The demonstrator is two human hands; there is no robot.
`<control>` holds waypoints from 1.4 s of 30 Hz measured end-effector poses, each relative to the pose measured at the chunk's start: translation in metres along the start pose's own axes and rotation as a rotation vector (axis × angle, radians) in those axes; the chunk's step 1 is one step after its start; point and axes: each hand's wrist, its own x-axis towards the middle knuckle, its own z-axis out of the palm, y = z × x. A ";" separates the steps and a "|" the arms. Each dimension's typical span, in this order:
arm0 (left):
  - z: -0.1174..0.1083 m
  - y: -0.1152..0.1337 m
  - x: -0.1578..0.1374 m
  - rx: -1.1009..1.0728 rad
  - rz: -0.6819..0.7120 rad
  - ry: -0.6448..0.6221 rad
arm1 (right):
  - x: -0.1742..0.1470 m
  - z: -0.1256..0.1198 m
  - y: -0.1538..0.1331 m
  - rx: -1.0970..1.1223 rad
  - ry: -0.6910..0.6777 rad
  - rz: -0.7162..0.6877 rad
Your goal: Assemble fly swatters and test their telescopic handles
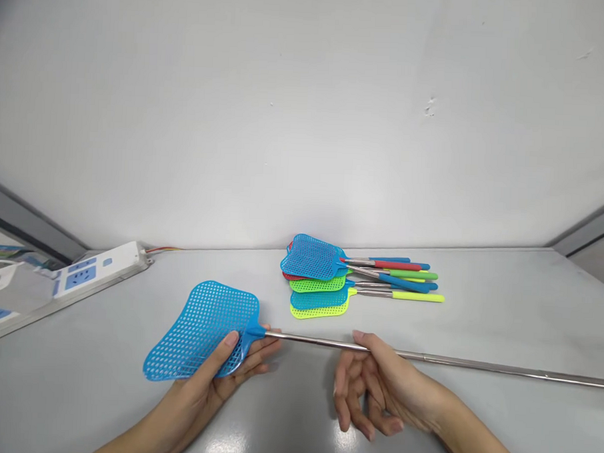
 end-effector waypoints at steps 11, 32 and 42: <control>0.003 -0.002 0.000 0.035 0.023 0.022 | 0.003 0.009 -0.003 -0.100 0.083 -0.153; 0.008 -0.013 -0.008 0.077 0.026 -0.022 | 0.013 0.024 0.010 0.044 0.012 -0.160; 0.007 -0.012 -0.006 0.060 0.075 -0.029 | 0.021 0.019 0.006 0.015 0.019 -0.130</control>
